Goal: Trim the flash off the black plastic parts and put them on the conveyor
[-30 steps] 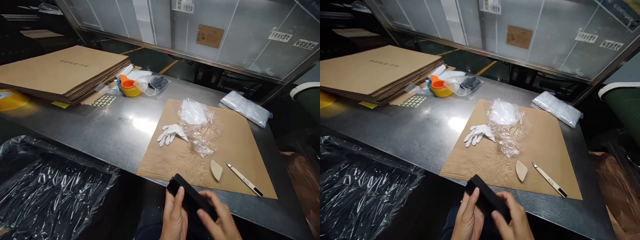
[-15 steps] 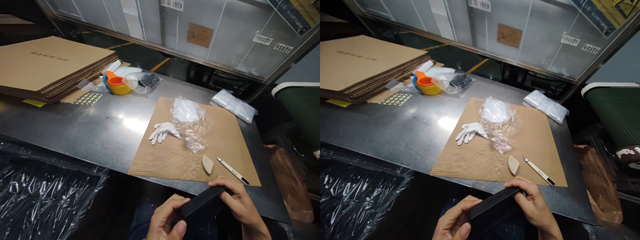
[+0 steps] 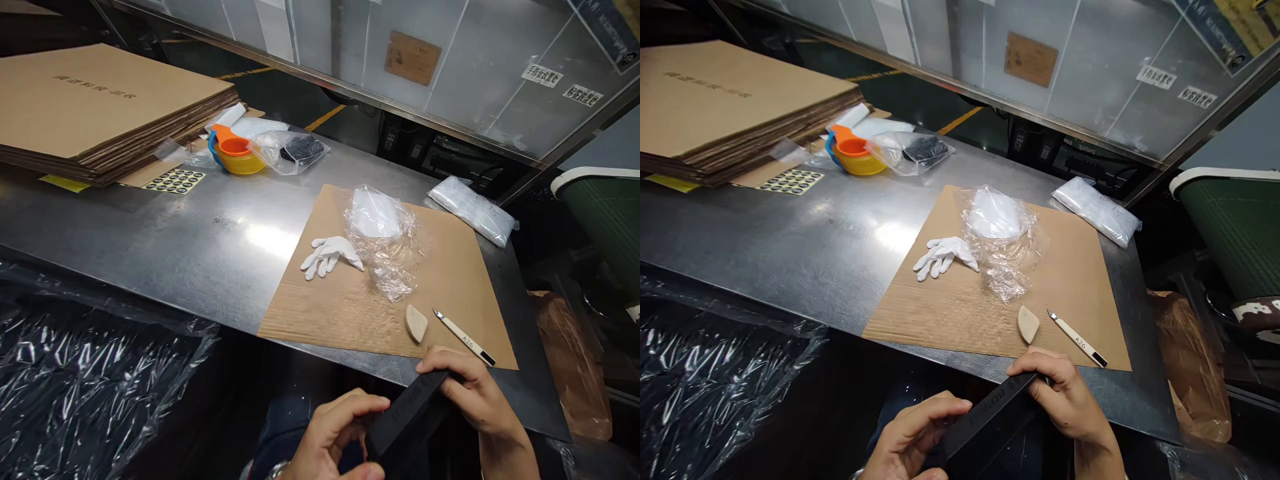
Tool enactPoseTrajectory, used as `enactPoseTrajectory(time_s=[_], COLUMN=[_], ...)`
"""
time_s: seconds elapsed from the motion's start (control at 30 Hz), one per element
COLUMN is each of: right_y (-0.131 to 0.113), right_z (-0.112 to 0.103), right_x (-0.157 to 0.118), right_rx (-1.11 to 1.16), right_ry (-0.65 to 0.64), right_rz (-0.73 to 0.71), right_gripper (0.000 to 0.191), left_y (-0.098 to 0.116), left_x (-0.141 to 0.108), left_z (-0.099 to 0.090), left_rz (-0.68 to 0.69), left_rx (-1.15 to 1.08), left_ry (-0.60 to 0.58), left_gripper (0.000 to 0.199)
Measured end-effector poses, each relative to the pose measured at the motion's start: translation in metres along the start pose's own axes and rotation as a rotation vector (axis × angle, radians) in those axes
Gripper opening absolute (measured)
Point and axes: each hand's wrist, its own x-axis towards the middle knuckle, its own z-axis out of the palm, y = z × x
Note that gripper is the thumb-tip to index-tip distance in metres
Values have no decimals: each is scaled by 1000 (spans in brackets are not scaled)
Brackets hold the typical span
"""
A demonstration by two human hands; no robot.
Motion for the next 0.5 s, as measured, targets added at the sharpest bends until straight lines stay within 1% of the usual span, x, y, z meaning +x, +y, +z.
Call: enactPoseTrajectory(time_s=[0.07, 0.1, 0.4, 0.5], right_y=[1, 1, 4, 5], right_z=[0, 0, 0, -1], right_x=[0, 1, 4, 3], right_rx=[8, 13, 72, 79], right_ry=[-14, -19, -42, -48], right_rz=[-2, -2, -60, -52], right_gripper=[19, 19, 20, 21], left_y=[1, 0, -8, -9], left_x=[1, 2, -2, -3], left_z=[-4, -6, -13, -12], left_rz=[0, 0, -4, -8], left_rx=[56, 66, 62, 54], left_ry=[-65, -76, -78, -84], left_gripper=[34, 34, 31, 25])
